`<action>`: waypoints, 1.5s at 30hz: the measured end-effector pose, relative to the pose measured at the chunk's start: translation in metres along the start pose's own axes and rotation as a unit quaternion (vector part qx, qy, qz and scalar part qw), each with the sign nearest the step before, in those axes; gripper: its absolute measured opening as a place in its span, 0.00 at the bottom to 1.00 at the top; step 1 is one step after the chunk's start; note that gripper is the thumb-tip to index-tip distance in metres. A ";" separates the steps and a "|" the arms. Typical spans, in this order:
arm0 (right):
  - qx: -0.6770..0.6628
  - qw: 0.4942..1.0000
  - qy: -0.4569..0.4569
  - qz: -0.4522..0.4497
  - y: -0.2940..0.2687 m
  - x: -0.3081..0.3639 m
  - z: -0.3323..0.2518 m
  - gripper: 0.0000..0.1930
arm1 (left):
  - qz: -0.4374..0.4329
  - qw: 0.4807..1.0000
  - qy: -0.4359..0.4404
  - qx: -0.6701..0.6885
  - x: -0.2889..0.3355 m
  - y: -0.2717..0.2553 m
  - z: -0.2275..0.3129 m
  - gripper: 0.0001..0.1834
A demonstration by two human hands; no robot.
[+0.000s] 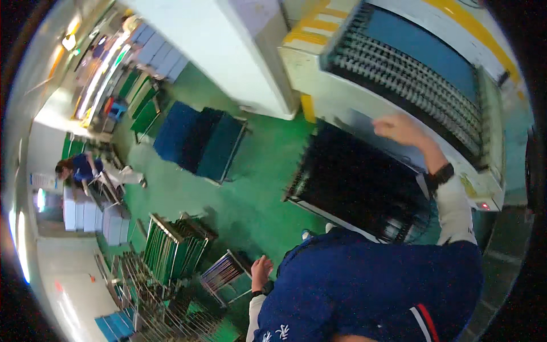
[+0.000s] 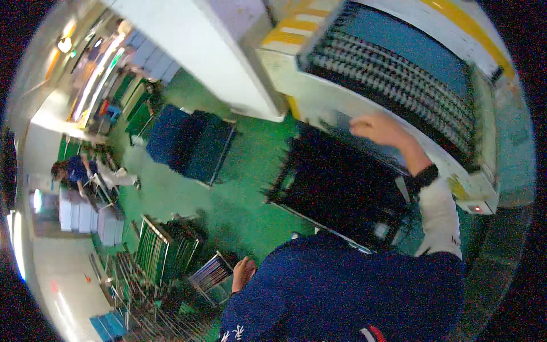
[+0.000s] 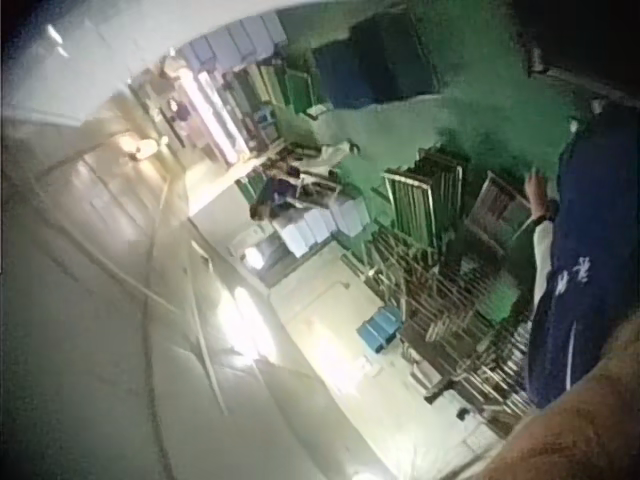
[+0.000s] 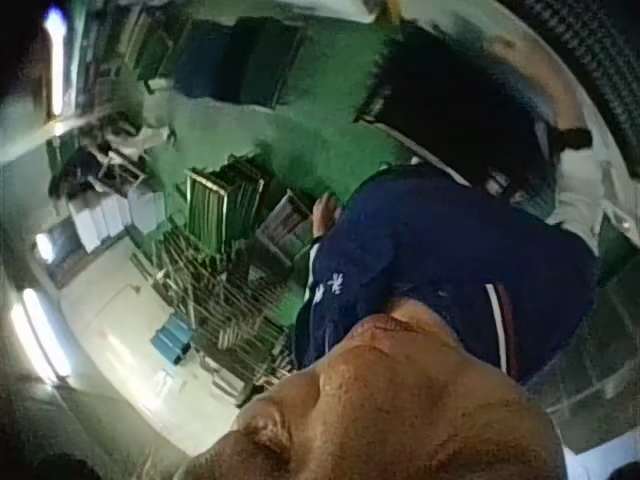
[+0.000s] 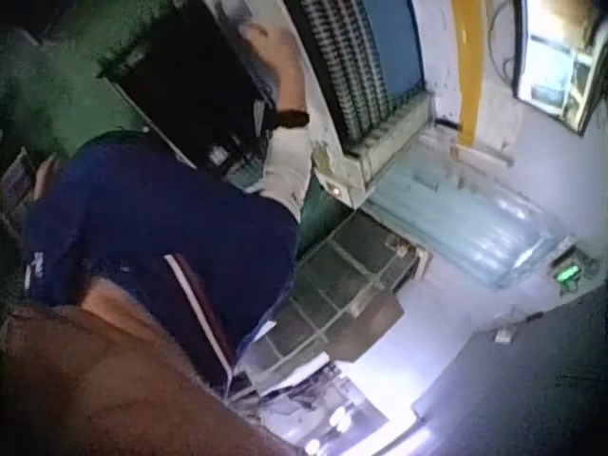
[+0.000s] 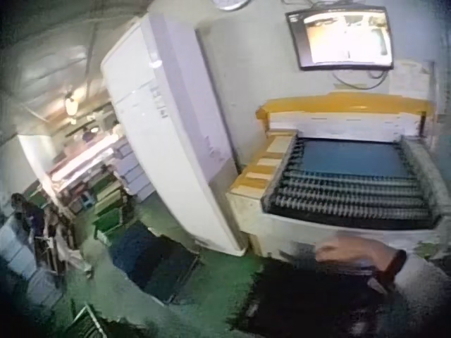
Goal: Organizing and stacking metal or plastic sheets into racks in a fabrication area.
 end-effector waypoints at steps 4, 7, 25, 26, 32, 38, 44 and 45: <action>0.052 0.997 0.034 -0.050 0.063 0.016 0.040 0.23 | -0.009 0.999 0.029 -0.013 0.010 0.017 0.002 0.20; 0.094 0.990 0.100 0.015 0.091 0.031 0.104 0.26 | 0.004 1.000 0.011 -0.007 0.007 0.020 0.002 0.20; 0.184 0.972 0.143 0.023 0.106 -0.003 0.162 0.27 | -0.037 0.990 -0.073 -0.116 0.054 0.011 -0.022 0.22; 0.173 0.972 0.160 -0.002 0.109 -0.001 0.160 0.27 | -0.038 0.990 -0.073 -0.115 0.049 0.007 -0.027 0.22; 0.190 0.964 0.023 0.187 0.091 0.013 0.172 0.14 | -0.085 0.985 -0.080 -0.124 0.017 -0.001 -0.026 0.24; 0.240 0.955 0.158 0.080 0.061 0.032 0.157 0.32 | -0.038 0.993 -0.032 -0.104 -0.007 -0.022 -0.006 0.22; 0.224 0.952 0.151 0.144 0.001 0.068 0.061 0.28 | -0.054 0.993 -0.021 -0.107 -0.021 -0.029 0.011 0.21; 0.265 0.939 0.161 0.146 -0.019 0.075 0.076 0.30 | -0.047 0.991 -0.028 -0.122 -0.031 -0.031 0.011 0.19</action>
Point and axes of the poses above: each hand's wrist, its own x-axis away from the middle knuckle, its own y-axis out of the palm, z = x × y, the point moved 7 cm from there along -x, towards the middle knuckle, and after that the axes turned 2 degrees about z, right-handed, at the moved point
